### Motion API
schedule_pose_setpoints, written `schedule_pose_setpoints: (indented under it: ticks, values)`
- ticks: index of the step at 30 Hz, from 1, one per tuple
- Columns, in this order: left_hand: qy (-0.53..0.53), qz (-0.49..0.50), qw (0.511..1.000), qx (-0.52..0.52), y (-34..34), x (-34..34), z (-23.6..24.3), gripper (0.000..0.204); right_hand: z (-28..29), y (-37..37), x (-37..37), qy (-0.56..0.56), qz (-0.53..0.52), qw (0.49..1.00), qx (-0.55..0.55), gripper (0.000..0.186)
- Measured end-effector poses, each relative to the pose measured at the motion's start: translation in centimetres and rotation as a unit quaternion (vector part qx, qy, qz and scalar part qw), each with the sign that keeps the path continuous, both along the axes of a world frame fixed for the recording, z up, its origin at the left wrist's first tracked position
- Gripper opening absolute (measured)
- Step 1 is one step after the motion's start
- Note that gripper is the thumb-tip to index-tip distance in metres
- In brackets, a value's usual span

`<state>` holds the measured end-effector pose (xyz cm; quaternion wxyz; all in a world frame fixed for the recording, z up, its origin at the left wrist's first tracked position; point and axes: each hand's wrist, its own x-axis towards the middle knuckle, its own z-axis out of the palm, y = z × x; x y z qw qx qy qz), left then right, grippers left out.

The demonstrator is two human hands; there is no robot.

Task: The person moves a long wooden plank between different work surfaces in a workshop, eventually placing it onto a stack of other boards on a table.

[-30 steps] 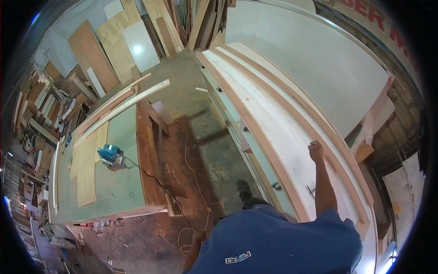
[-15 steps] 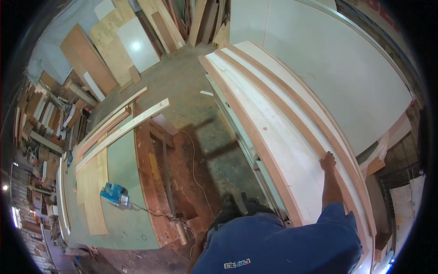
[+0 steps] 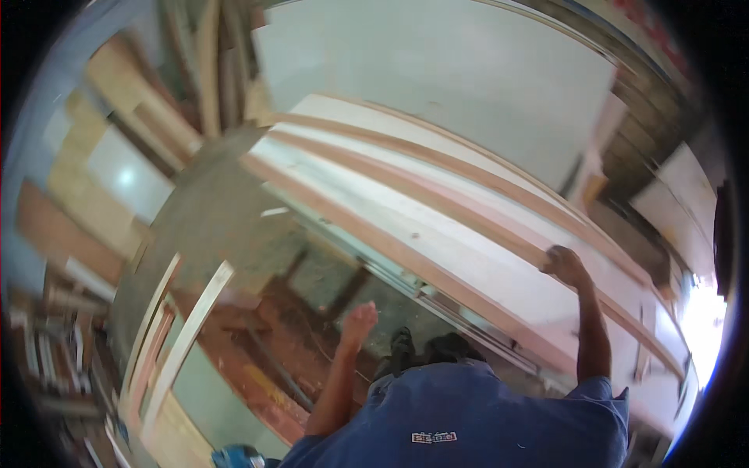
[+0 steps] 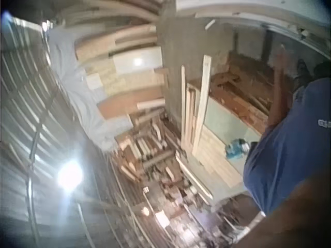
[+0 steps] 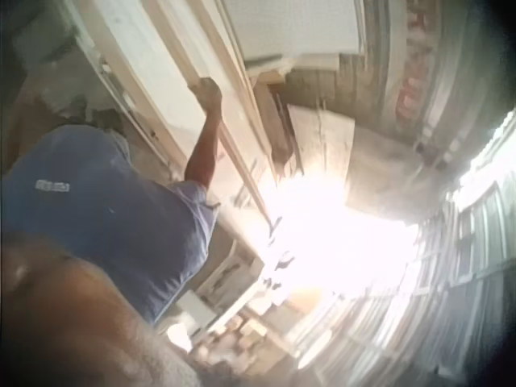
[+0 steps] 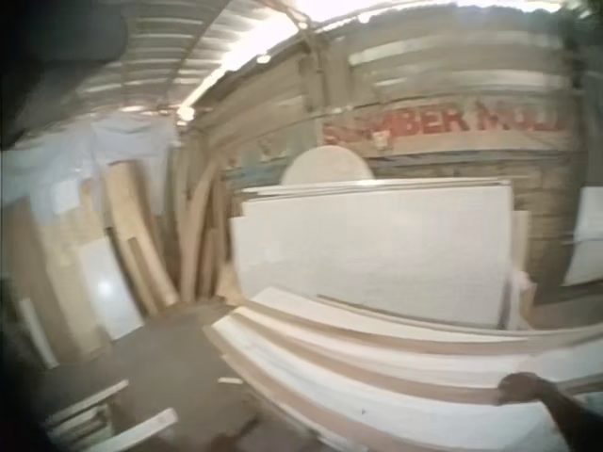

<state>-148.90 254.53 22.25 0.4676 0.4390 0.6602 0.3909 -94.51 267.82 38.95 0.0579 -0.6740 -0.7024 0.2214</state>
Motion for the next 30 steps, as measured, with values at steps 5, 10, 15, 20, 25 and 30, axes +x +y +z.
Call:
schedule_pose_setpoints:
  ticks: [5, 10, 15, 20, 25, 30]
  values:
    - [-0.423, -0.095, 0.888, -0.150, 9.9, 8.6, 7.1, 0.056, 2.5, -10.0, -3.4, -0.001, 0.020, 1.000, 0.020, 0.052]
    - [-0.584, -0.118, 0.767, -0.238, 8.4, 21.0, 9.6, 0.060, 1.4, -18.9, -6.6, 0.034, -0.058, 0.998, -0.004, 0.050]
    - [-0.510, -0.112, 0.814, -0.254, 3.1, 27.9, 9.6, 0.061, 0.7, -28.7, -4.4, 0.077, -0.152, 0.979, 0.110, 0.044]
    - [-0.489, -0.178, 0.816, -0.252, -4.6, 37.4, 12.0, 0.051, 1.4, -40.8, 3.2, 0.052, -0.250, 0.946, 0.202, 0.048]
    - [-0.485, -0.210, 0.825, -0.198, -13.0, 49.9, 16.0, 0.046, 2.8, -57.1, 13.2, -0.099, -0.395, 0.822, 0.398, 0.047]
    - [-0.498, -0.263, 0.808, -0.172, -19.9, 60.2, 18.5, 0.039, 0.7, -73.9, 17.7, -0.211, -0.683, 0.508, 0.481, 0.048]
